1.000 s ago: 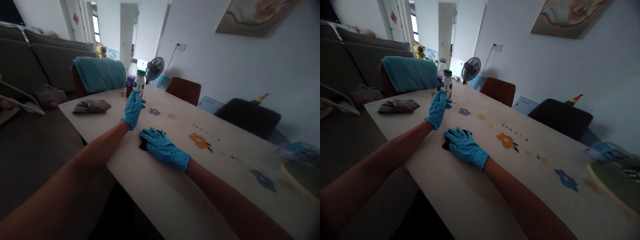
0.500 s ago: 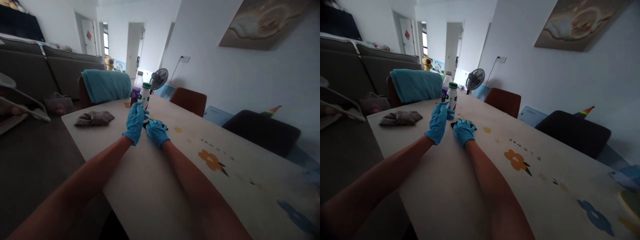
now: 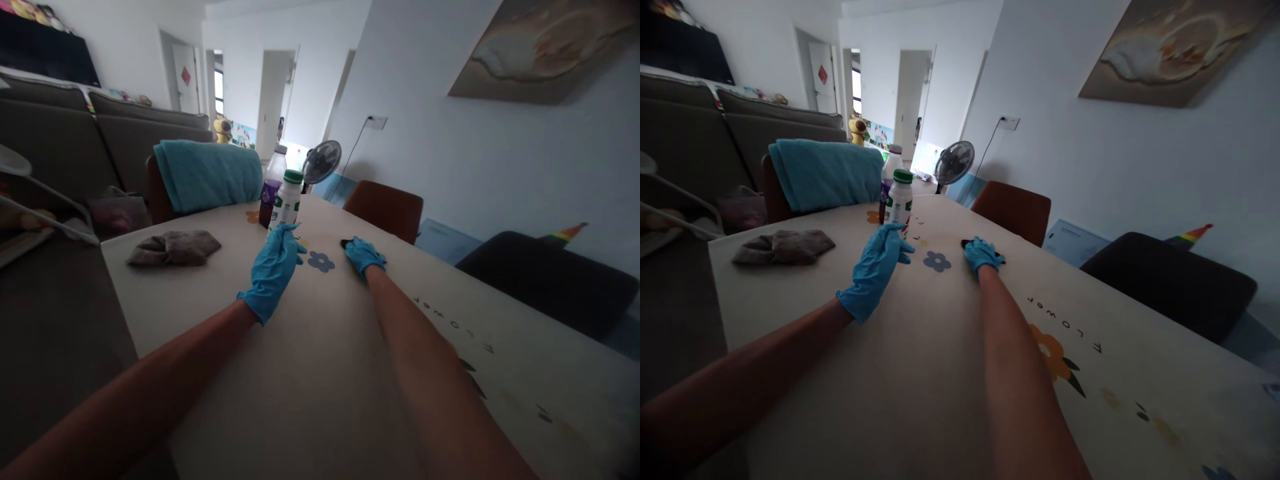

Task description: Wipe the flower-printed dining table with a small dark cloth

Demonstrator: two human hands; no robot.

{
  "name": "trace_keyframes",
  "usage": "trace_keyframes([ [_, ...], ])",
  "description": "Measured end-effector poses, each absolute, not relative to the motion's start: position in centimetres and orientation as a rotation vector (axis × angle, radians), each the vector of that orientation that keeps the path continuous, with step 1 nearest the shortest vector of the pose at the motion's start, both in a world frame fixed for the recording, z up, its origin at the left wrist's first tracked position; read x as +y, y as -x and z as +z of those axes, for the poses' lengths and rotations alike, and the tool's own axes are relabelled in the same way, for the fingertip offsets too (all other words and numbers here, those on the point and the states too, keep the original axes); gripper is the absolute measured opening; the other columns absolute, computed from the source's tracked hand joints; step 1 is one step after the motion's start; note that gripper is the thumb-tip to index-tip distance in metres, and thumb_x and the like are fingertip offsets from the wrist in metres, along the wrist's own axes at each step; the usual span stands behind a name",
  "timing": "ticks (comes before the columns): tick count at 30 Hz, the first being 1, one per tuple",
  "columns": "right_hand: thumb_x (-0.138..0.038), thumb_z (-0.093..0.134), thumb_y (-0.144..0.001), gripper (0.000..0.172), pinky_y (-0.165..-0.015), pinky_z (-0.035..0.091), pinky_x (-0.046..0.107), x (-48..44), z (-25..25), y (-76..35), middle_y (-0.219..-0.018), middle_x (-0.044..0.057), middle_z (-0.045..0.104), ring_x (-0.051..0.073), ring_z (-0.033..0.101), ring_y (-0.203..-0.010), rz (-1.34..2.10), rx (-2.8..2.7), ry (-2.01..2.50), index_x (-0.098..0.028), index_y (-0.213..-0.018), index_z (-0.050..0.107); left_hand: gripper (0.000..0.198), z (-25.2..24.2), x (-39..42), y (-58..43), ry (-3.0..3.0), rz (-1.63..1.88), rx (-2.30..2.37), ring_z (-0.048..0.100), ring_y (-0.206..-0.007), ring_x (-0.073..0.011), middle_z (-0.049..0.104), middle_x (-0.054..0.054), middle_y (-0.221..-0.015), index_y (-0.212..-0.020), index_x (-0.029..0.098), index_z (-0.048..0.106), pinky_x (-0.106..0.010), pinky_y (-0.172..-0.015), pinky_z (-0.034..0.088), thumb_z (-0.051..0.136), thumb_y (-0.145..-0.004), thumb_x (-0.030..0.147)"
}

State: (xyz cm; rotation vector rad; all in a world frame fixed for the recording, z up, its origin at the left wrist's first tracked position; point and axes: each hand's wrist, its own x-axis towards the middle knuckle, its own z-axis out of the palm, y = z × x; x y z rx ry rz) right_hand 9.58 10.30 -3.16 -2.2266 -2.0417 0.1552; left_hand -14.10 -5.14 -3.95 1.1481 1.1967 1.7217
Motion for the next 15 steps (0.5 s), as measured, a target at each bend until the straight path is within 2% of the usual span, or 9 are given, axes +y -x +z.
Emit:
trace_keyframes([
  [4, -0.044, 0.035, -0.126, 0.072, -0.145, 0.032, 0.086, 9.8, -2.8, -16.0, -0.199, 0.022, 0.042, 0.048, 0.043, -0.182, 0.18, -1.801, 2.383, -0.024, -0.193, 0.052, 0.016, -4.1, -5.6, 14.0, -1.188, 1.714, 1.205, 0.082, -0.079, -0.0224, 0.082, -0.003, -0.098, -0.129, 0.03, 0.077, -0.042, -0.088, 0.072, 0.063, -0.124, 0.027],
  [9, -0.048, 0.04, -0.123, 0.075, -0.136, 0.047, 0.089, 7.9, -2.9, -23.8, -0.203, 0.021, 0.034, 0.052, 0.033, -0.187, 0.208, -1.57, 2.502, -0.027, -0.194, 0.051, 0.014, -4.2, -5.8, 14.1, -1.183, 1.721, 1.195, 0.079, -0.077, -0.0181, 0.083, -0.002, -0.097, -0.13, 0.025, 0.077, -0.034, -0.082, 0.066, 0.063, -0.124, 0.027],
  [12, -0.053, 0.037, -0.121, 0.083, -0.136, 0.046, 0.09, 6.0, -2.9, -27.9, -0.204, 0.026, 0.029, 0.054, 0.028, -0.188, 0.205, -1.455, 2.565, -0.019, -0.198, 0.043, 0.016, -4.1, -5.7, 14.0, -1.172, 1.727, 1.222, 0.078, -0.074, -0.016, 0.081, -0.002, -0.096, -0.129, 0.023, 0.077, -0.032, -0.081, 0.065, 0.061, -0.125, 0.025],
  [15, -0.056, 0.035, -0.121, 0.09, -0.14, 0.039, 0.091, 3.9, -3.0, -31.1, -0.204, 0.027, 0.027, 0.054, 0.026, -0.189, 0.19, -1.402, 2.599, -0.013, -0.199, 0.036, 0.013, -4.0, -5.6, 14.0, -1.17, 1.73, 1.208, 0.077, -0.073, -0.016, 0.08, -0.003, -0.094, -0.128, 0.022, 0.076, -0.031, -0.079, 0.065, 0.064, -0.125, 0.028],
])
